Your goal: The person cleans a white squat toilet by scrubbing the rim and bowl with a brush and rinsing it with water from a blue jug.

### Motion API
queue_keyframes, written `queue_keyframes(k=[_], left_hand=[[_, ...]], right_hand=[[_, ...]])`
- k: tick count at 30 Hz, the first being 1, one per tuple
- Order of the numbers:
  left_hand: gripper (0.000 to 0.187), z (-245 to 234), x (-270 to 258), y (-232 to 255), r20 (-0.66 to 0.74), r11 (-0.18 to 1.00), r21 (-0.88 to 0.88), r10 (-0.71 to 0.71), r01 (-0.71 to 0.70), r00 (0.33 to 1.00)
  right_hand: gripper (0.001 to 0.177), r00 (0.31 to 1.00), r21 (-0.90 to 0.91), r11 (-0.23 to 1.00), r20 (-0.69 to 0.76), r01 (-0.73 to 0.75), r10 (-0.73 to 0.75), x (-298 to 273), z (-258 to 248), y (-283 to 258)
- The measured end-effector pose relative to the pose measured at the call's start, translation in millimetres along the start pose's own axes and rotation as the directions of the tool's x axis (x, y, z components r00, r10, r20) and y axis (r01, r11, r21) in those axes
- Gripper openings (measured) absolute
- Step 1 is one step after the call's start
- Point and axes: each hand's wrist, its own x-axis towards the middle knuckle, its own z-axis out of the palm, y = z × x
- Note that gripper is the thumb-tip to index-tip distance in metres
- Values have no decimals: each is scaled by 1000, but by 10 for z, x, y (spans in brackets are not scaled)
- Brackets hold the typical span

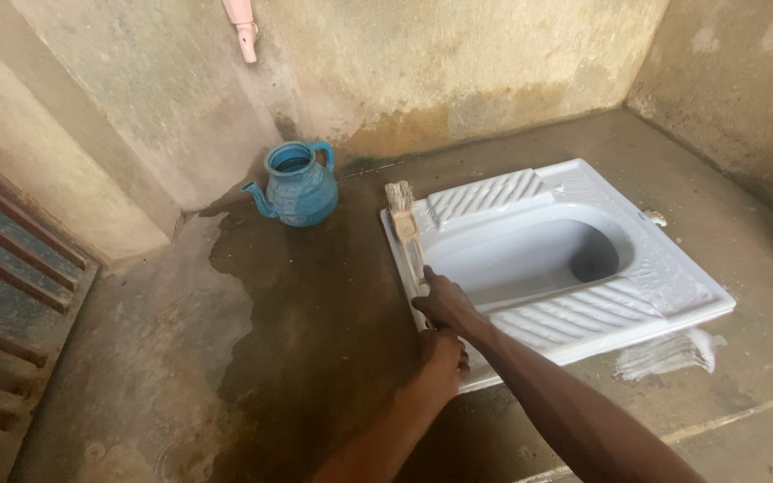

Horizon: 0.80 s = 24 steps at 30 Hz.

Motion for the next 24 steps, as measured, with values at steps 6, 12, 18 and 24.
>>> queue_keyframes(k=[6,12,18,24], left_hand=[[21,38,-80,76,3,999,40,2,-2,1000],[25,55,393,521,63,994,84,-70,65,996],[21,-94,419,367,136,990,126,-73,55,988],[19,32,-170,245,149,982,145,103,-124,984]], right_hand=[[78,997,4,998,46,-70,70,-71,-132,-129],[74,997,-73,994,-21,-80,79,478,-93,-71],[71,998,-19,1000,-66,-25,23,266,-41,-46],[72,999,-53,998,-23,-42,40,-106,-237,-251]])
